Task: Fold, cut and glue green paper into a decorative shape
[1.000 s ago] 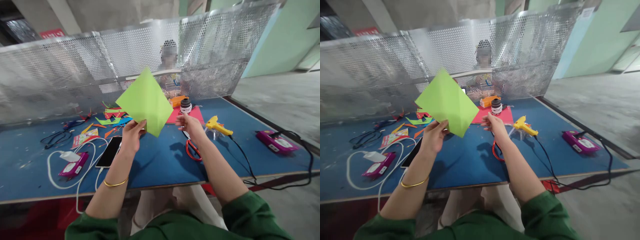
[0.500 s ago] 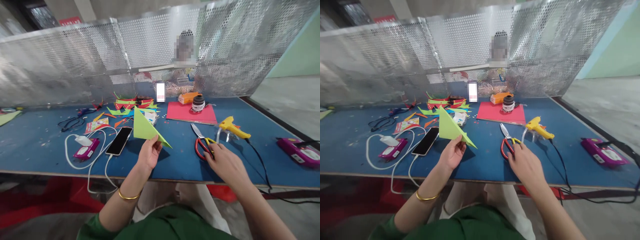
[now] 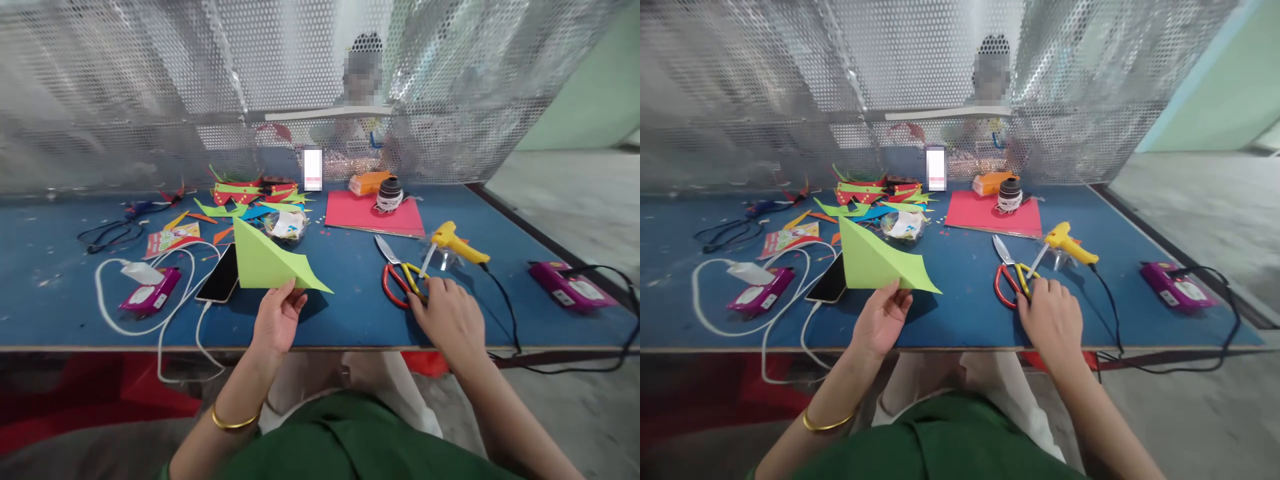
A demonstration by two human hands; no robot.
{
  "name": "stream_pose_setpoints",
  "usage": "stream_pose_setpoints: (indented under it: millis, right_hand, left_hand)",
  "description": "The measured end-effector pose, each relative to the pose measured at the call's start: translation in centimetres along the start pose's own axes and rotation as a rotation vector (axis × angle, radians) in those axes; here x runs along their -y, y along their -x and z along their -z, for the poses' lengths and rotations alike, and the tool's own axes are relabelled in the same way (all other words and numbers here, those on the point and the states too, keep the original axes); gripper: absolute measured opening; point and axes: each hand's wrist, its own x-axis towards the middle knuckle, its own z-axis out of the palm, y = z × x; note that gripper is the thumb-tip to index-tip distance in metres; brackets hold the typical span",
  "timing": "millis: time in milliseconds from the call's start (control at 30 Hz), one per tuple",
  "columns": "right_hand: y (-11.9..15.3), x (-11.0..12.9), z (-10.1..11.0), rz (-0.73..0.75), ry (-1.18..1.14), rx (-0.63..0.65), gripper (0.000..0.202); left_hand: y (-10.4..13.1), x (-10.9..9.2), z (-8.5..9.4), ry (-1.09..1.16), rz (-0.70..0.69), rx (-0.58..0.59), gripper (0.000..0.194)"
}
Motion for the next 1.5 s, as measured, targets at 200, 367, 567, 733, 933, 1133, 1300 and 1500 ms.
stream_pose_setpoints:
  millis: [200,367,567,733,933,1133,1300,1500]
  right_hand:
    - [-1.1,0.2,0.5,-0.029,-0.026,0.128,0.022]
    - [2.2,0.6,1.0,0.05,-0.045,0.183,0.018]
    - [1.5,1.4,1.6,0.063,-0.019,0.324,0.036]
    - [-0.3,1.9,1.2,0.131,0.015,0.394,0.032]
    - [1.1,-0.1,0.0,0.079,-0.252,0.302,0.062]
    - [1.5,-1.0,-0.6,-0.192,-0.897,0.39,0.063]
    - [1.5,0.3,-0.3,-0.129,-1.504,0.431,0.061]
    - [1.1,0.6,1.1,0.092,-1.773,0.641,0.067]
  left_hand:
    - [-0.3,-0.2,0.2,0.029,0.03,-0.014,0.016]
    - [-0.2,-0.7,-0.3,-0.003,0.071,-0.056,0.015]
    - [-0.3,-1.0,-1.7,-0.016,0.063,0.028,0.016]
    - [-0.7,-1.0,-2.4,-0.035,0.063,0.107,0.017]
    - [-1.8,-1.3,-4.9,-0.063,0.053,0.103,0.013]
    - [-3.2,-0.7,-8.0,-0.162,0.098,0.2,0.015]
    - [-3.5,0.1,-8.4,-0.192,0.138,0.159,0.013]
    - [-3.2,0.3,-8.0,-0.147,0.111,0.118,0.01]
